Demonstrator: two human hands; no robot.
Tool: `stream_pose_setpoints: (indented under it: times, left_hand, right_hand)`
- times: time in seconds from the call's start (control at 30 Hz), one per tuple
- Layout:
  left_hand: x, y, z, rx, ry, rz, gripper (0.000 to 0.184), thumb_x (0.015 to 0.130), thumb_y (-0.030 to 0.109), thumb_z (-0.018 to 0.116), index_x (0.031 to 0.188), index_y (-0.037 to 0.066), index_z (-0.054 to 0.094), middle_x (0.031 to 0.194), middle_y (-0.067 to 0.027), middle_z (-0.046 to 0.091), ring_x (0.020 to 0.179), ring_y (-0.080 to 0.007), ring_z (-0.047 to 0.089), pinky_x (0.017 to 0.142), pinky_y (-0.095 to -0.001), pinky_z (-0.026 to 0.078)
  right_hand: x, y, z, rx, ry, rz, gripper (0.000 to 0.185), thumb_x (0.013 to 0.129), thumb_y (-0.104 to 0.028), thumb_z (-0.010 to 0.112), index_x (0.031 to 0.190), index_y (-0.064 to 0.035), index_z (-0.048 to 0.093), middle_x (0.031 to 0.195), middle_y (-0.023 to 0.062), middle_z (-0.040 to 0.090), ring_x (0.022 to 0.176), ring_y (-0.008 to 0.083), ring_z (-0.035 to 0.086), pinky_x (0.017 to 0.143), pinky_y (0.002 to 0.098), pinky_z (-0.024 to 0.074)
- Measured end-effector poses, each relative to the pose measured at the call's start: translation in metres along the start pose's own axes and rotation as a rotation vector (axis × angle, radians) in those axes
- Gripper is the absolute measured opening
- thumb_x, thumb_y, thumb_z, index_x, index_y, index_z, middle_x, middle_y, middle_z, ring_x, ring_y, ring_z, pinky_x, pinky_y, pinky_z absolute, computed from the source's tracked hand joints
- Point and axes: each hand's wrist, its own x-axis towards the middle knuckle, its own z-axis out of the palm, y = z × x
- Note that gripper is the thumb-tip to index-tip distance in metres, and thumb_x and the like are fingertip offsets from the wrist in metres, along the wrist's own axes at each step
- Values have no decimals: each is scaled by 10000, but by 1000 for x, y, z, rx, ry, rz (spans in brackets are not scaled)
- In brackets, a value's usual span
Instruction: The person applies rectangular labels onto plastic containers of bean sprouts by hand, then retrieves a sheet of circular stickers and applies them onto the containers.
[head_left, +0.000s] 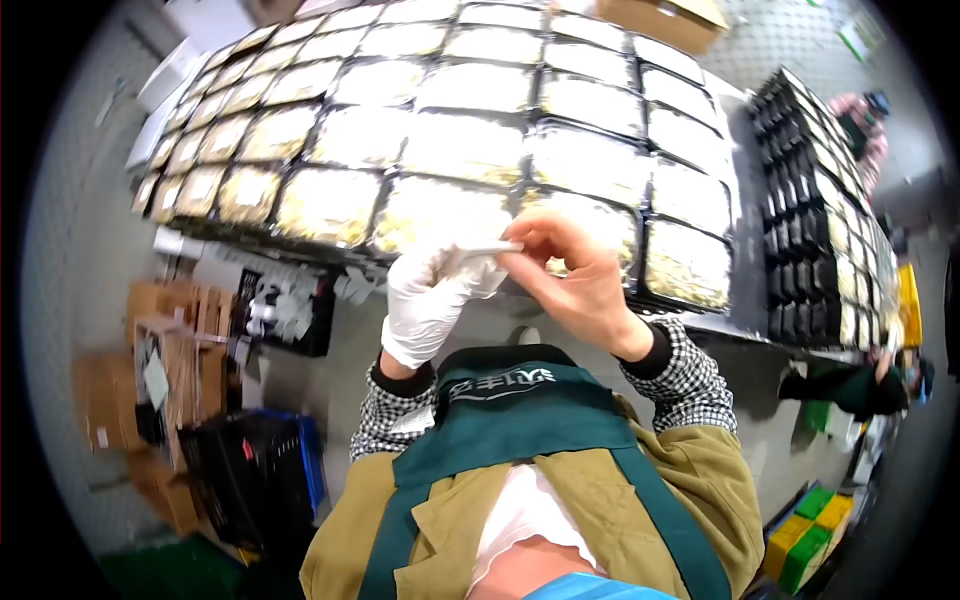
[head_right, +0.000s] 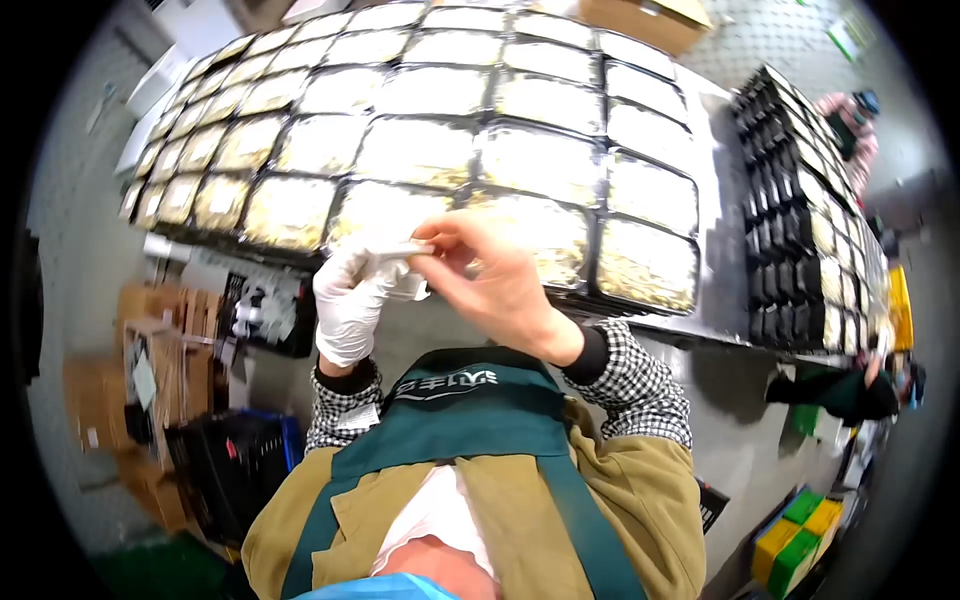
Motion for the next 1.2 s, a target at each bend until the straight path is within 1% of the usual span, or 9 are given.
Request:
stream_pose_setpoints:
  times: [0.27, 0.4, 0.57, 0.67, 0.8, 1.0, 1.1, 1.13, 1.2]
  left_hand:
    - [27, -17, 36, 119, -125, -138, 124, 841, 79, 683, 915, -20, 690, 738, -21, 646, 635, -73, 562, 569, -208, 445]
    - [41, -16, 28, 406, -473, 161, 160, 802, 121, 703, 937, 38, 727, 854, -42, 607, 816, -149, 581, 729, -272, 460]
    - [35, -13, 40, 213, -399, 36, 211, 835, 173, 684, 957, 3, 710, 902, -69, 631, 834, -158, 580, 751, -280, 459]
    - [38, 3, 54, 85, -402, -28, 237, 858, 111, 659, 992, -84, 661, 871, -122, 657, 785, -153, 625, 707, -244, 477]
    - [36, -3, 55, -61, -360, -48, 257, 890, 116, 625, 1064, -73, 616, 921, -120, 633, 789, -133, 626, 661, -219, 482]
    - [41, -21, 64, 84, -248, -106, 202, 912, 136, 607, 993, -49, 608, 824, -79, 621, 653, -75, 529, 595, -215, 436]
    - [47, -42, 76, 151, -45, 72, 232, 881, 154, 656, 762, -10, 544, 667, -32, 575, 566, -68, 489, 519, -222, 400]
    - [46, -55, 68, 286, 29, 124, 285, 843, 144, 704, 683, 13, 508, 639, -16, 551, 559, -62, 480, 504, -218, 389]
    - [50, -56, 76, 428, 91, 207, 309, 822, 120, 725, 642, 33, 489, 614, -11, 538, 536, -56, 472, 467, -219, 372]
  right_hand:
    - [11, 28, -74, -122, 35, -174, 66, 803, -22, 673, 869, -26, 680, 954, 81, 662, 791, 134, 612, 703, 258, 484]
    - [78, 110, -225, -148, 387, 181, 123, 871, -98, 619, 934, -12, 681, 843, 18, 664, 704, 113, 585, 657, 241, 461]
    - [118, 197, -320, -694, 138, 461, 267, 881, -265, 641, 887, 1, 663, 774, -10, 629, 716, 50, 530, 651, 222, 421]
    - [131, 217, -309, -877, 60, 345, 354, 841, -347, 659, 819, 7, 651, 711, 79, 631, 642, 182, 571, 654, 299, 444]
    - [117, 242, -290, -1151, 207, 178, 344, 787, -366, 683, 916, -49, 646, 926, 161, 591, 889, 316, 577, 765, 405, 470]
    - [105, 227, -274, -1024, 238, -38, 275, 901, -186, 581, 1139, -49, 578, 987, 107, 584, 759, 192, 601, 680, 319, 515]
    - [67, 98, -174, -192, -429, 223, 263, 910, -170, 583, 1143, -49, 597, 936, 49, 635, 752, 110, 582, 674, 269, 511]
    - [45, 82, -144, 29, -484, 142, 264, 897, -171, 614, 1125, -40, 604, 899, 35, 666, 782, 82, 592, 731, 250, 507]
    - [11, 53, -112, 483, -482, 494, 280, 880, -211, 653, 1101, -40, 634, 917, 25, 663, 809, 74, 584, 742, 235, 482]
